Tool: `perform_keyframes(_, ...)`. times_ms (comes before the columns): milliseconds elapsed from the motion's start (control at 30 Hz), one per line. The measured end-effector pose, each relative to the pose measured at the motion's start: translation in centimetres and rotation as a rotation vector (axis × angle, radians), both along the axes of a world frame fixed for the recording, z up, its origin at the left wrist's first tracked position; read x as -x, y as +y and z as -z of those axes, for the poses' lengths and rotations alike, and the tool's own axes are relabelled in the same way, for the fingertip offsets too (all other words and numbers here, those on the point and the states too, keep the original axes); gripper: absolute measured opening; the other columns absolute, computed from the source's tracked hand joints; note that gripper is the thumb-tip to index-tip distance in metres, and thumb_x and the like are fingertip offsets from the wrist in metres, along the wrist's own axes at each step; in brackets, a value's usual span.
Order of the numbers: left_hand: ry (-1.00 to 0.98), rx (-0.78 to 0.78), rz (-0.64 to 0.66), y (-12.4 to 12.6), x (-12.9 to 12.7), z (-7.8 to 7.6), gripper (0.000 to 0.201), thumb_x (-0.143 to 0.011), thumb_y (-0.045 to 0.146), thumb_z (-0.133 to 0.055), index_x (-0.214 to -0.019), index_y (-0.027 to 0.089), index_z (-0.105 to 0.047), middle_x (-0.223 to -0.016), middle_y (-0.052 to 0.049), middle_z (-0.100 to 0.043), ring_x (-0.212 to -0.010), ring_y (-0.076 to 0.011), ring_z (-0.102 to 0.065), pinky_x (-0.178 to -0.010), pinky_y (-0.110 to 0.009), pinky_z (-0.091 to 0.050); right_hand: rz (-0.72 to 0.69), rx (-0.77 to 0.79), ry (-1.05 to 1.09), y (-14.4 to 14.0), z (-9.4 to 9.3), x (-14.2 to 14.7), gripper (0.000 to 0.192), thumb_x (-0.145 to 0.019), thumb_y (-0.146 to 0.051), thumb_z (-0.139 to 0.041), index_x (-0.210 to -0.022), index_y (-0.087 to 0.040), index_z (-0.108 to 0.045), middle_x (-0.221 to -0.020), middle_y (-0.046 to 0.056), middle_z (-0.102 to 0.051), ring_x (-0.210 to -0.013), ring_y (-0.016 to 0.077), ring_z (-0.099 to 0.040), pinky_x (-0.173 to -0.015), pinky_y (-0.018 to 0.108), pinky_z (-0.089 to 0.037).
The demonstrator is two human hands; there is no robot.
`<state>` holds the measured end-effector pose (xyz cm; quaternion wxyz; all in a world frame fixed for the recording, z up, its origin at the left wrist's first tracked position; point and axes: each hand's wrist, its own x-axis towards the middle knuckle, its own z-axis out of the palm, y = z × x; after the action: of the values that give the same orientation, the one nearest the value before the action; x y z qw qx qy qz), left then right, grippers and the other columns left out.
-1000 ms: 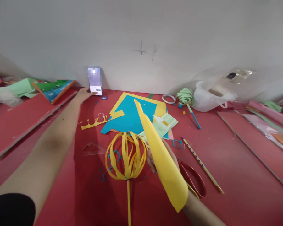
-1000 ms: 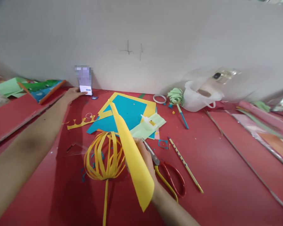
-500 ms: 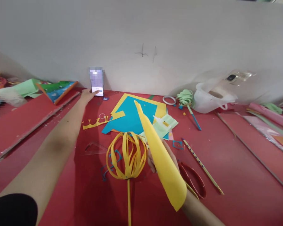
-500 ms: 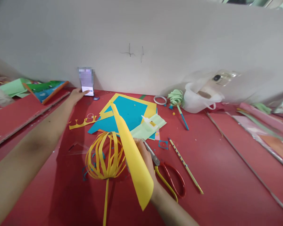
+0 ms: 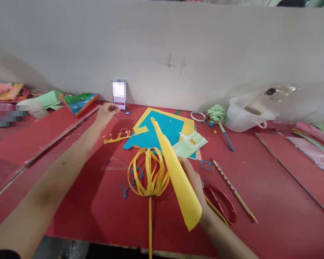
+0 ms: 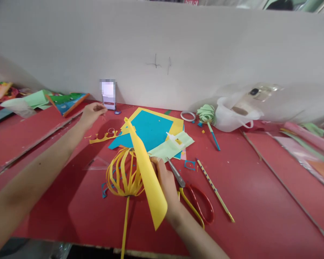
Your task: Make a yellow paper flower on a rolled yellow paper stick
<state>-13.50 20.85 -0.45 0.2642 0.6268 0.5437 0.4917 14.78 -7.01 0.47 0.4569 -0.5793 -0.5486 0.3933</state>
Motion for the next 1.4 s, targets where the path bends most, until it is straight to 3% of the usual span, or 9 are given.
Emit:
perform_keyframes(233, -0.025, 0.055, 0.354, -11.6, -5.6, -4.3, 0.023, -0.074, 0.044, -0.071, -0.086, 0.024, -0.067, -0.082, -0.004, -0.067, -0.073, -0.0187, -0.062, -0.066, -0.033, -0.050, -0.008, -0.235, -0.518, 0.1, 1.5, -0.4, 0.022, -0.093, -0.034, -0.043, -0.097, -0.026, -0.063, -0.058, 0.000, -0.062, -0.050, 0.0192, -0.058, -0.046, 0.025, -0.034)
perform_keyframes(333, -0.117, 0.062, 0.464, -15.1, -6.3, -5.1, 0.026, -0.085, 0.050, -0.060, -0.085, 0.026, -0.069, -0.084, -0.005, -0.067, -0.082, -0.0196, -0.064, -0.073, -0.034, -0.052, -0.049, -0.362, -0.654, 0.1, 1.6, -0.4, 0.023, -0.096, -0.030, -0.041, -0.100, -0.023, -0.063, -0.061, 0.002, -0.065, -0.050, 0.0204, -0.060, -0.050, 0.027, -0.034)
perform_keyframes(433, -0.183, 0.123, 0.552, -17.1, -6.0, -5.2, 0.035, -0.090, 0.053, -0.051, -0.079, 0.025, -0.070, -0.079, -0.006, -0.065, -0.069, -0.0167, -0.062, -0.061, -0.032, -0.051, -0.063, -0.527, -0.824, 0.1, 1.1, -0.3, 0.023, -0.098, -0.025, -0.039, -0.099, -0.020, -0.062, -0.068, 0.005, -0.070, -0.051, 0.0190, -0.062, -0.051, 0.027, -0.034)
perform_keyframes(667, -0.093, 0.141, 0.557, -18.5, -5.7, -5.1, 0.022, -0.075, 0.038, -0.075, -0.081, 0.019, -0.066, -0.081, -0.002, -0.065, -0.072, -0.0128, -0.060, -0.063, -0.023, -0.050, -0.076, -0.598, -0.818, 0.1, 0.9, -0.2, 0.021, -0.098, -0.032, -0.044, -0.099, -0.016, -0.058, -0.066, 0.002, -0.070, -0.049, 0.0157, -0.065, -0.048, 0.024, -0.038)
perform_keyframes(800, -0.106, 0.166, 0.667, -18.8, -5.6, -5.1, 0.023, -0.074, 0.034, -0.076, -0.083, 0.016, -0.065, -0.085, -0.002, -0.066, -0.075, -0.0110, -0.061, -0.064, -0.019, -0.049, -0.072, -0.622, -0.728, 0.1, 1.1, -0.3, 0.016, -0.094, -0.032, -0.055, -0.094, -0.017, -0.059, -0.065, 0.001, -0.069, -0.050, 0.0137, -0.064, -0.049, 0.022, -0.041)
perform_keyframes(1000, -0.020, 0.212, 0.808, -19.2, -5.4, -4.8, 0.025, -0.073, 0.033, -0.077, -0.091, 0.017, -0.067, -0.091, -0.002, -0.067, -0.079, -0.0115, -0.062, -0.066, -0.018, -0.049, -0.107, -0.644, -0.646, 0.1, 0.6, -0.8, 0.016, -0.096, -0.024, -0.050, -0.086, -0.019, -0.061, -0.070, 0.002, -0.068, -0.060, 0.0136, -0.065, -0.055, 0.022, -0.044)
perform_keyframes(1100, -0.027, 0.199, 0.779, -19.4, -5.6, -4.4, 0.022, -0.077, 0.035, -0.073, -0.087, 0.016, -0.068, -0.086, -0.003, -0.067, -0.076, -0.0112, -0.061, -0.065, -0.018, -0.048, -0.118, -0.632, -0.646, 0.2, 0.4, -0.9, 0.022, -0.098, -0.025, -0.046, -0.084, -0.019, -0.062, -0.070, 0.002, -0.068, -0.060, 0.0133, -0.065, -0.055, 0.021, -0.044)
perform_keyframes(1267, -0.073, 0.227, 0.688, -19.2, -6.0, -4.0, 0.025, -0.076, 0.040, -0.073, -0.078, 0.015, -0.067, -0.071, -0.001, -0.063, -0.063, -0.0088, -0.055, -0.055, -0.018, -0.042, -0.079, -0.567, -0.596, 0.1, 0.8, -0.5, 0.017, -0.092, -0.034, -0.058, -0.098, -0.018, -0.060, -0.064, -0.001, -0.067, -0.052, 0.0128, -0.064, -0.051, 0.020, -0.045)
perform_keyframes(1400, -0.119, 0.259, 0.682, -19.0, -6.1, -3.9, 0.027, -0.073, 0.040, -0.075, -0.076, 0.014, -0.066, -0.068, 0.001, -0.061, -0.060, -0.0075, -0.053, -0.053, -0.016, -0.041, -0.065, -0.605, -0.613, 0.1, 1.0, -0.4, 0.013, -0.094, -0.030, -0.054, -0.095, -0.019, -0.061, -0.079, 0.003, -0.075, -0.061, 0.0155, -0.071, -0.056, 0.021, -0.049)
